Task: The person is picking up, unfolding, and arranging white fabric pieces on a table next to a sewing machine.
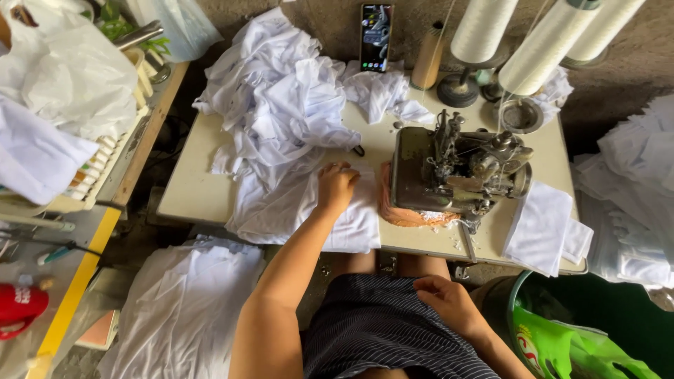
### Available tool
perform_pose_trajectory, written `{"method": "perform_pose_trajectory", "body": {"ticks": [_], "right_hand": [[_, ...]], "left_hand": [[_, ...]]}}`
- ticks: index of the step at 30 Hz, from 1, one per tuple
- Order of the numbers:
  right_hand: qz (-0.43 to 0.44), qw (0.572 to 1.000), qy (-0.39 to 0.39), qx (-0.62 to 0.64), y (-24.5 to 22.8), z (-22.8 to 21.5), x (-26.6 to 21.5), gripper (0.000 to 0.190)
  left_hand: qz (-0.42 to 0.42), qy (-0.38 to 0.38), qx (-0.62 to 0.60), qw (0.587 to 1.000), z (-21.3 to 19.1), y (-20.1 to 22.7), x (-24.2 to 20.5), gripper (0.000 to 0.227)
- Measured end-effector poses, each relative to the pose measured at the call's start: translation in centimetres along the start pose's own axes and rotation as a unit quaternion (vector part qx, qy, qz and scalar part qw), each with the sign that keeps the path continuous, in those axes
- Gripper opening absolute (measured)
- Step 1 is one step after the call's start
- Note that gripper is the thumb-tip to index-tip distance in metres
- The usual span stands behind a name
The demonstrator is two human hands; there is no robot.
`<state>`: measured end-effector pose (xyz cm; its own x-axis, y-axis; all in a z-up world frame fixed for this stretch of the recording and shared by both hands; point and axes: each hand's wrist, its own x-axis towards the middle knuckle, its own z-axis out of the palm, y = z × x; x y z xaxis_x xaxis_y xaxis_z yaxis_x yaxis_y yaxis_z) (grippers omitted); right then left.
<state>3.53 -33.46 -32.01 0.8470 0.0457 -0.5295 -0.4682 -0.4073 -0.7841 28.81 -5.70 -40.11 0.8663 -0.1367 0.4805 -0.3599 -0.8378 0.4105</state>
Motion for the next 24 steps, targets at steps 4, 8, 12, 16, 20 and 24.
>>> {"method": "perform_pose_trajectory", "body": {"ticks": [4, 8, 12, 16, 20, 24], "right_hand": [[-0.096, 0.992, 0.01, -0.075, -0.8, 1.0, 2.4, 0.025], [-0.275, 0.929, 0.142, -0.204, -0.4, 3.5, 5.7, 0.014], [-0.373, 0.857, 0.228, -0.274, -1.1, 5.1, 9.7, 0.015], [-0.409, 0.834, 0.225, -0.295, -2.1, 6.0, 11.3, 0.019], [-0.433, 0.82, 0.224, -0.298, -2.8, 7.3, 12.3, 0.014], [-0.41, 0.848, 0.23, -0.246, -2.2, 7.9, 13.4, 0.013]], "left_hand": [[-0.001, 0.099, -0.116, 0.988, -1.3, -0.5, -0.6, 0.007], [-0.069, 0.187, -0.138, 0.97, -2.3, -0.3, -3.2, 0.035], [-0.009, 0.101, -0.113, 0.988, -5.0, 4.6, -7.7, 0.06], [0.009, -0.014, -0.108, 0.994, -4.8, 6.8, -13.0, 0.059], [0.024, -0.025, -0.085, 0.996, -4.7, 6.7, -14.3, 0.052], [0.013, -0.021, -0.106, 0.994, -3.9, 5.8, -14.4, 0.022]]}}
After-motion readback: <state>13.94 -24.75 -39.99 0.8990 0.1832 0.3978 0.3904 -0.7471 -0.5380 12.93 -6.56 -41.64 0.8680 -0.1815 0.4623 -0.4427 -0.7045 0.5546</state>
